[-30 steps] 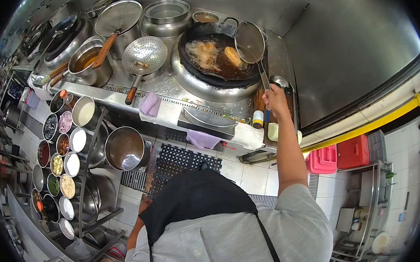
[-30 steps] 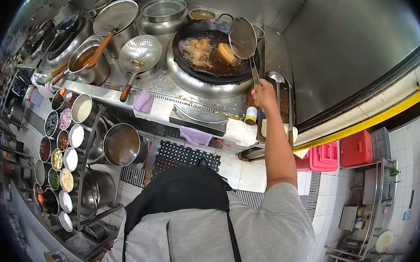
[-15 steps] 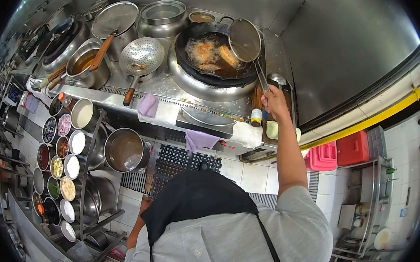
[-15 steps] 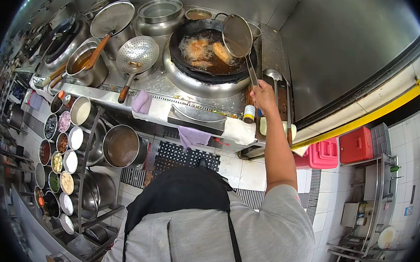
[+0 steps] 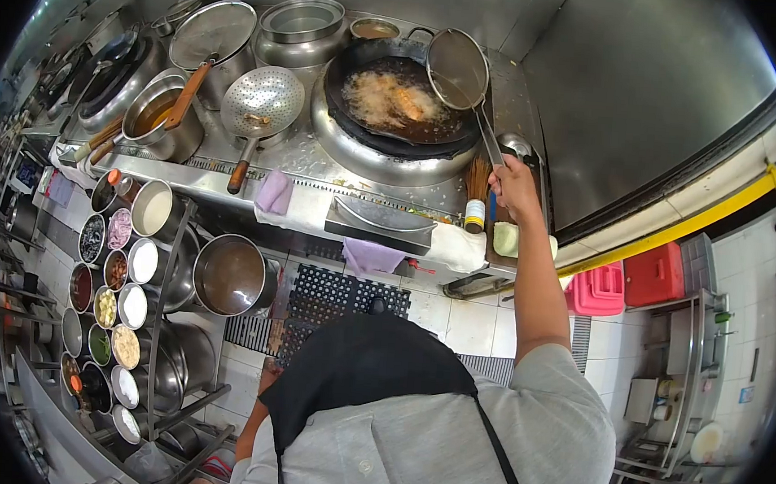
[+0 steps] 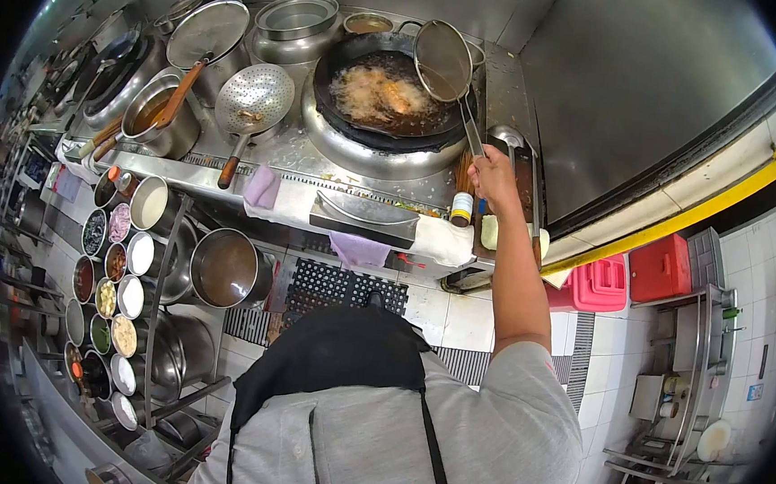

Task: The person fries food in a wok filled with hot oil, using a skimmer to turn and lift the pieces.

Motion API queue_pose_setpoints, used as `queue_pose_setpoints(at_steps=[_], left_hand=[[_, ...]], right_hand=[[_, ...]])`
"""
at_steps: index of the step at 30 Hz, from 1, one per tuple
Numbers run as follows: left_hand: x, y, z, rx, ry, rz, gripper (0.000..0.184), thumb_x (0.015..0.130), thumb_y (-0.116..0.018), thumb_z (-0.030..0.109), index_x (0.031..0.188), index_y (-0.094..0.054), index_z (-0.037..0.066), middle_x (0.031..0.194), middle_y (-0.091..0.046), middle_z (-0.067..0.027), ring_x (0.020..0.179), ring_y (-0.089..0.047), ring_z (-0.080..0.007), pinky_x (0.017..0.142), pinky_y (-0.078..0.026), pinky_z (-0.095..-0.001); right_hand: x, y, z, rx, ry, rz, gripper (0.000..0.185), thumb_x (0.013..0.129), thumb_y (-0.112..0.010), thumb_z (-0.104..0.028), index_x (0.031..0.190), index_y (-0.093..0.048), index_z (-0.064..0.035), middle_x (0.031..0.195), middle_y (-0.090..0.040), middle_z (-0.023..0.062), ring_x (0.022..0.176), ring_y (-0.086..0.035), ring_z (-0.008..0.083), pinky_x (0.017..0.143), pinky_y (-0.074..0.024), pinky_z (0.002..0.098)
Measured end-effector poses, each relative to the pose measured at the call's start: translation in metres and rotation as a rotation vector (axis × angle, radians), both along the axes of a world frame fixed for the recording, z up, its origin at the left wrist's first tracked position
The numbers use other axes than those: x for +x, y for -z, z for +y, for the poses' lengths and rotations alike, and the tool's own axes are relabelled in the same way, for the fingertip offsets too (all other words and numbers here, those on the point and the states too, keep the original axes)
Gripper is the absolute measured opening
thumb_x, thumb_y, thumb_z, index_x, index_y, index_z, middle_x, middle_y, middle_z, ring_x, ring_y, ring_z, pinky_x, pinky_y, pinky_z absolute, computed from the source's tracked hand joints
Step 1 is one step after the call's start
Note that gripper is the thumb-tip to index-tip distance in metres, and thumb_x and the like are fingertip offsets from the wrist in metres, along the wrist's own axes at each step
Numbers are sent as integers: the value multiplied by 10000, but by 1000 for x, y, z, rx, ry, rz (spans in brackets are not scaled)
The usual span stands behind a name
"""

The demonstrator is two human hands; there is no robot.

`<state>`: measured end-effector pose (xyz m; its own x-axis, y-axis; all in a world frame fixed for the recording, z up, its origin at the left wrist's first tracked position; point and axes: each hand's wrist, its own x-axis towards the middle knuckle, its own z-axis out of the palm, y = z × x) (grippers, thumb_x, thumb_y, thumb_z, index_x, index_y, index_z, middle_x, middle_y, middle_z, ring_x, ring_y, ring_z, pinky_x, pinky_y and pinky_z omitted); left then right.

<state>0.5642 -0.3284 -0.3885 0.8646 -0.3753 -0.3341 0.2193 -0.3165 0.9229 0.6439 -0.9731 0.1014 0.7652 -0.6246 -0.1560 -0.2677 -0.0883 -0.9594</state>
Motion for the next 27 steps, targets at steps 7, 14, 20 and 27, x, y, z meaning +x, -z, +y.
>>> queue_pose_setpoints(at_steps=[7,14,20,27], left_hand=[[8,3,-12,-1027,-552,957,182,840,-593,71,720,-463,116,747,-523,-21,714,-507,-138,671,-435,-277],[-3,-4,-28,-221,-390,637,62,827,-559,51,779,-531,80,776,-572,-21,713,-534,-151,662,-435,-279],[-42,-10,-18,318,-185,261,56,790,-548,7,802,-590,41,778,-618,-21,679,-556,-157,612,-440,-282],[-51,-146,-70,597,-347,350,73,783,-573,76,717,-565,45,709,-617,-83,674,-570,-187,633,-438,-316]], right_hand=[[7,-7,-17,75,51,-69,147,882,-440,-74,1018,-495,-59,675,-486,9,473,-386,53,351,-276,196],[60,-11,-99,-182,106,-120,289,838,-413,-31,1101,-532,-16,622,-504,29,429,-411,74,335,-304,230],[128,8,-181,-846,144,91,369,813,-483,-164,1127,-562,14,942,-606,280,907,-573,436,809,-455,457],[170,43,-233,-1175,24,416,380,827,-499,-157,1160,-536,22,1038,-589,267,1003,-558,400,857,-450,452]])
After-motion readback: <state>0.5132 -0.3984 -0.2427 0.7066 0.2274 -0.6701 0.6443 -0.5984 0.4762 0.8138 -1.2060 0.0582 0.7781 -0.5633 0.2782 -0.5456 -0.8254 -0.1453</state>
